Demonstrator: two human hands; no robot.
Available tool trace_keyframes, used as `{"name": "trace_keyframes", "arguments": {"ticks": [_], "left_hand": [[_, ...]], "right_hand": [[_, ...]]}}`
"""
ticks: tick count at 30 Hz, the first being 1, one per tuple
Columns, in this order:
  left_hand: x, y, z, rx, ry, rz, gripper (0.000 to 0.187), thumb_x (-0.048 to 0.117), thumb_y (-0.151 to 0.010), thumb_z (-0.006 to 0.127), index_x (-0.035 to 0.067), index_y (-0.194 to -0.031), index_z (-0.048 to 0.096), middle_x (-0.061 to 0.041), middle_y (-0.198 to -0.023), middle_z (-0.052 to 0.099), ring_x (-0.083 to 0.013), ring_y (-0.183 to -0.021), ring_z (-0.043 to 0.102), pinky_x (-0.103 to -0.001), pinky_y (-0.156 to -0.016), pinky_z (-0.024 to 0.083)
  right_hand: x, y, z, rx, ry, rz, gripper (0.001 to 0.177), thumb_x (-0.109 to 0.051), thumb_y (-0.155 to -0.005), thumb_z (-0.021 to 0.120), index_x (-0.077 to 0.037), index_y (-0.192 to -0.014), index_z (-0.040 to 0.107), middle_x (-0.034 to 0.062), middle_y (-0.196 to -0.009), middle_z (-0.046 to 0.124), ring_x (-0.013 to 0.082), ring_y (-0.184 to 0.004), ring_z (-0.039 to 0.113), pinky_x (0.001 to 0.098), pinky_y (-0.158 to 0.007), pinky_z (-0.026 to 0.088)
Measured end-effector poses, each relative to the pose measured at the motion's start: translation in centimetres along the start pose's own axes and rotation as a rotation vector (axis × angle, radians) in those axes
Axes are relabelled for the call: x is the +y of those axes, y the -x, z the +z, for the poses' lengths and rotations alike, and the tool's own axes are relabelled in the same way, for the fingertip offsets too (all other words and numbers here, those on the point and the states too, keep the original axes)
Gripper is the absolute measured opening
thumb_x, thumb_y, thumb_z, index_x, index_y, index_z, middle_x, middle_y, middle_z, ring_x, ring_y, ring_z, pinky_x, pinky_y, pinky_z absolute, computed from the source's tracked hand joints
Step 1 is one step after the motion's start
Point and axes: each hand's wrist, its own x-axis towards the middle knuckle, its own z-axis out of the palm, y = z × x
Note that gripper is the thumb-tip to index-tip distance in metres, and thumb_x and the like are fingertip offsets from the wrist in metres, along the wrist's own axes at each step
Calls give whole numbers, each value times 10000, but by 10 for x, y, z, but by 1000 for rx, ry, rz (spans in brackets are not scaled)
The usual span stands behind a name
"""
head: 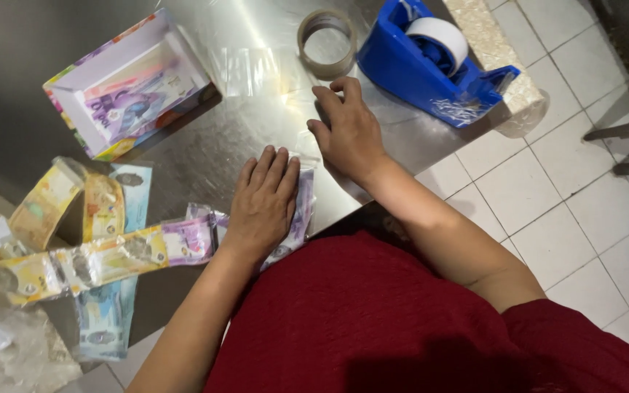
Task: Assembling a long strip of banknotes by taping them together end-to-end and placing them into a decorative gift box.
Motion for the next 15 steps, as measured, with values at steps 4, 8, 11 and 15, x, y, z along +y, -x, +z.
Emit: {"name": "trace_keyframes", "arguments": {"ticks": [4, 8, 11, 15], "left_hand": [[-2, 1, -1, -8, -8, 14, 473, 258, -1017, 598, 97, -1461, 629, -179, -1444, 628, -379, -1428, 527, -510, -1168, 399], [-5, 1, -7, -87, 23, 12, 548, 222, -980, 602, 78, -1507, 569, -213, -1444, 598, -445, -1397, 505, -574, -1179, 383], [-4, -3, -10, -102, 2, 19, 549, 233, -981, 588, 78, -1507, 567, -208, -1451, 595, -435, -1400, 503, -564, -1176, 378], [-4, -2, -9, -99, -4, 8, 523, 223, -993, 579, 101, -1501, 580, -192, -1478, 586, -419, -1423, 496, -570, -1167, 382]], "right_hand": [[-1, 4, -52, 60, -27, -64, 349, -251, -986, 752, -113, -1301, 692, 144, -1267, 522, 444, -962, 721, 567, -780, 609], [28, 1, -132, 359, 186, -243, 143, -81, -1046, 766, 27, -1119, 707, 191, -1069, 553, 363, -1001, 549, 467, -833, 467], [73, 1, -179, 306, 298, 55, 175, -171, -1106, 801, -7, -1074, 750, 178, -1070, 513, 371, -1049, 518, 492, -901, 444], [92, -8, -212, -184, 130, 587, 424, -540, -1067, 701, -124, -1109, 772, 131, -1238, 531, 319, -1148, 554, 479, -915, 461]]}}
